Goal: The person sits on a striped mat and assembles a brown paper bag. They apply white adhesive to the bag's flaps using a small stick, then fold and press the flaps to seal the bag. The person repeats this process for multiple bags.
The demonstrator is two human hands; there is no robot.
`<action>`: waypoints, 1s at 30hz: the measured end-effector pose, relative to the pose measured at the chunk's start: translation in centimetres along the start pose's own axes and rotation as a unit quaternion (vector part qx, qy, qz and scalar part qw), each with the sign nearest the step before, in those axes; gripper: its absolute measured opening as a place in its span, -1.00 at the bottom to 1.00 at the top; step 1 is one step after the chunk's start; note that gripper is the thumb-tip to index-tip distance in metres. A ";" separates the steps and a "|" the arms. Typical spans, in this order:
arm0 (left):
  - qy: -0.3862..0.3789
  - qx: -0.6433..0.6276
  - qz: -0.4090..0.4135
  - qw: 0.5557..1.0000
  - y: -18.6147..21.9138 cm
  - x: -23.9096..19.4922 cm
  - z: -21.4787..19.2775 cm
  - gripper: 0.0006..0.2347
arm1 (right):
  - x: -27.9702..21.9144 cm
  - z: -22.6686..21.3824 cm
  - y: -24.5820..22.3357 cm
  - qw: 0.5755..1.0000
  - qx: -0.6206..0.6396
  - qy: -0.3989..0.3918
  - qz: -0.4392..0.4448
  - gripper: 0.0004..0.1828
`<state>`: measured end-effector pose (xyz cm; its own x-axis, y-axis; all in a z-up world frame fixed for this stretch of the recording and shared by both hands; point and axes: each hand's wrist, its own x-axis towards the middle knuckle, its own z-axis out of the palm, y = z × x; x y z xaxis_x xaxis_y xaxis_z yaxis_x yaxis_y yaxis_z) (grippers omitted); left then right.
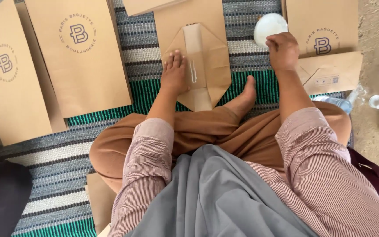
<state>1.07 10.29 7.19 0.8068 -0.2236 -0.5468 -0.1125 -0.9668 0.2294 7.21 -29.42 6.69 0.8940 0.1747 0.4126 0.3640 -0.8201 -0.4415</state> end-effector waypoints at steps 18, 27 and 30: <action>0.276 0.076 0.202 0.937 6.1 5.4 1.9 -0.60 | 1.3 0.0 -2.8 0.967 0.146 0.069 0.198 -0.91; 0.271 0.080 0.083 0.956 7.3 12.3 3.6 -0.70 | 1.3 0.0 -2.0 0.955 0.144 0.080 0.246 -0.92; 0.248 0.111 0.079 0.959 7.0 12.1 2.8 -0.45 | 1.6 0.4 -2.2 0.950 0.173 0.064 0.250 -0.90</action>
<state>8.40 0.44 -0.11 0.9402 -0.3361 -0.0556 -0.3320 -0.9406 0.0708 7.92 -27.15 7.96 0.9465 -0.2768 0.1658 -0.0149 -0.5507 -0.8346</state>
